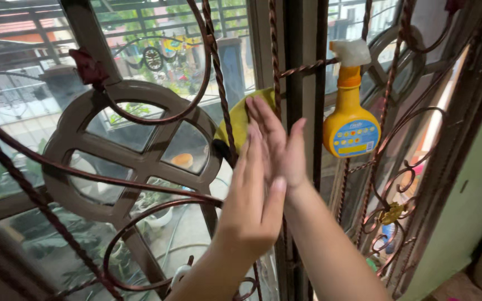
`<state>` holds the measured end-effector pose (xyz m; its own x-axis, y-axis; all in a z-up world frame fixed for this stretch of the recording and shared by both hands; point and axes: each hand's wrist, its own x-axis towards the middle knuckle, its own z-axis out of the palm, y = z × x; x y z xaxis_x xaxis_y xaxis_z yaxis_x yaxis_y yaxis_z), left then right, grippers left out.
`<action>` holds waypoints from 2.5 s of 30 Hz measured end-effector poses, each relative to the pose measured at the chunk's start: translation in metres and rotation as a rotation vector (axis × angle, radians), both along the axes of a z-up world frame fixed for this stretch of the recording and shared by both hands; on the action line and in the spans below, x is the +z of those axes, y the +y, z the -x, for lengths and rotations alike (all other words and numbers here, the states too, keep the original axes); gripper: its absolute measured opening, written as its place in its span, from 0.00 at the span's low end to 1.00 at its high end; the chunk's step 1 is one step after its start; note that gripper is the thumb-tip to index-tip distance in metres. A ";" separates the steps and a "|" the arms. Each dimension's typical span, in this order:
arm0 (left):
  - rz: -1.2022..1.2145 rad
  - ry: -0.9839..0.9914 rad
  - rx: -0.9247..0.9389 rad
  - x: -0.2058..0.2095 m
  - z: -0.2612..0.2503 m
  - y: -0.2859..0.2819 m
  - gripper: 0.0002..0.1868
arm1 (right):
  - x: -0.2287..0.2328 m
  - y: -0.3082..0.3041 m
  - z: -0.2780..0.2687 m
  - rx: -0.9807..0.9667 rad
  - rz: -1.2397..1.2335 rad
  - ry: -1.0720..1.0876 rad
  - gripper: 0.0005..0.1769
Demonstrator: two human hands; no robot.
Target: The person wipes the metal window grille with a yellow cloth, moving methodically along the bars and decorative elements. They occasionally spray a cleaning solution from a yellow bottle onto the grille before continuing to wipe it down.
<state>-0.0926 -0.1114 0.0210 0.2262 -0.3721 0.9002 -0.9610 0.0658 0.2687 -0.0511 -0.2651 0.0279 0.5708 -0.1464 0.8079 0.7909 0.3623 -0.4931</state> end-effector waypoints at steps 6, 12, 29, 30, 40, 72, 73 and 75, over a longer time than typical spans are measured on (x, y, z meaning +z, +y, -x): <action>-0.022 0.432 -0.411 0.003 -0.062 -0.052 0.37 | 0.013 -0.017 0.019 0.093 0.088 0.204 0.56; -0.017 0.466 -0.408 -0.014 -0.080 -0.081 0.37 | -0.007 -0.026 0.100 -0.263 0.130 0.198 0.51; -1.359 -0.710 1.302 0.006 -0.043 -0.094 0.39 | -0.061 -0.090 0.120 -1.472 0.691 -0.305 0.20; -1.283 -0.758 1.366 0.012 -0.042 -0.098 0.40 | -0.048 -0.097 0.124 -1.476 0.694 -0.329 0.22; -1.339 -0.795 1.437 0.078 -0.069 -0.109 0.43 | 0.078 -0.204 0.101 -1.397 0.538 -0.200 0.23; -0.604 -0.895 1.391 0.245 -0.107 -0.123 0.42 | 0.197 -0.214 -0.003 -1.020 0.246 -0.005 0.16; -0.581 -0.849 1.385 0.265 -0.110 -0.124 0.42 | 0.197 -0.213 -0.003 -0.953 0.205 0.008 0.16; -0.572 -0.770 1.430 0.289 -0.116 -0.132 0.43 | 0.198 -0.211 -0.002 -0.817 0.129 0.035 0.16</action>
